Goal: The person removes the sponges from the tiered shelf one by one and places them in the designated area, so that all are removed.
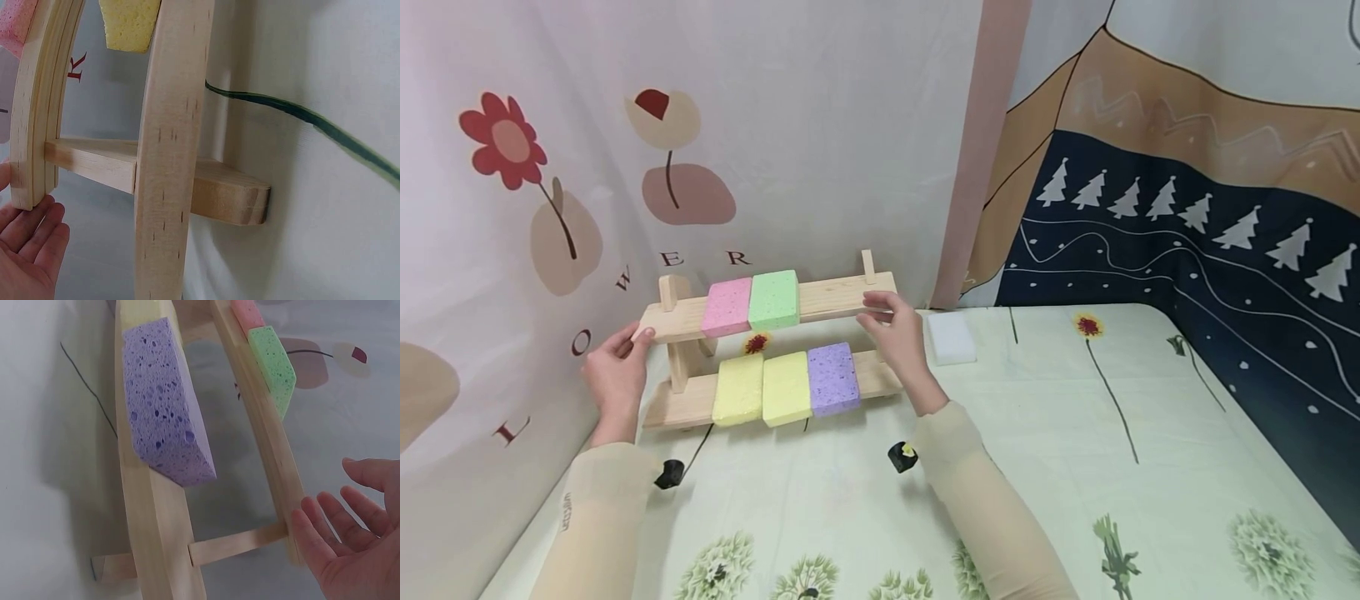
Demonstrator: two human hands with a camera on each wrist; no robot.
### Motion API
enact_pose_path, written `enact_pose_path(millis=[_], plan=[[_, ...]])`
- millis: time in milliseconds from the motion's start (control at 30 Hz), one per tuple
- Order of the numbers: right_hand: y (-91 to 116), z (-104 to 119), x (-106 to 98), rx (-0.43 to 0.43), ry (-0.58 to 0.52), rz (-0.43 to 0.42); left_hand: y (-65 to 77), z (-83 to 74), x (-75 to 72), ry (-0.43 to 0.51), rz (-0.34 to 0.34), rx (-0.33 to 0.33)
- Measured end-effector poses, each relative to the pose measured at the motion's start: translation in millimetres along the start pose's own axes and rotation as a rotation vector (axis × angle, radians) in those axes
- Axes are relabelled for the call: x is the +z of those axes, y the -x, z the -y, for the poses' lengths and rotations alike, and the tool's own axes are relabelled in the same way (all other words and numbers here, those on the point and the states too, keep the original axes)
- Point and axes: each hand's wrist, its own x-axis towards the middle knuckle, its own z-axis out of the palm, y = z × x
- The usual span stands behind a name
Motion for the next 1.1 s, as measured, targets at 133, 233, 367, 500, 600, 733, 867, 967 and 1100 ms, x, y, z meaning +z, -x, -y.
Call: enact_pose_path(millis=[133, 233, 367, 500, 600, 733, 867, 967, 1100], plan=[[-0.5, 1.4, 4.5, 0.0, -0.005, 0.018, 0.0, -0.2, -0.5, 0.01, 0.004, 0.001], [-1.3, 2.1, 7.7, -0.008, -0.002, 0.035, -0.8, 0.0, -0.4, 0.008, 0.0, 0.004], [-4.1, 3.5, 13.1, -0.027, -0.01, 0.047, -1.8, 1.0, 0.0, 0.004, 0.001, 0.002], [-7.0, 6.8, 19.7, -0.036, -0.02, 0.041, -2.0, 2.0, 0.1, 0.005, 0.007, -0.001], [-8.1, 9.3, 24.2, -0.038, -0.013, 0.037, -1.4, 2.0, -0.7, 0.009, 0.002, 0.004], [-10.6, 11.4, 29.8, -0.041, 0.0, 0.041, -0.5, 1.3, -0.9, 0.013, -0.001, 0.008], [-13.4, 13.1, 35.7, -0.034, 0.013, 0.05, -0.6, 1.3, 0.0, 0.008, 0.001, 0.007], [-14.5, 14.5, 40.1, -0.025, 0.012, 0.061, -1.0, 1.3, 0.3, 0.006, -0.001, 0.009], [-14.8, 15.9, 46.6, -0.011, 0.007, 0.081, -0.7, 1.2, -0.1, 0.005, -0.007, 0.008]])
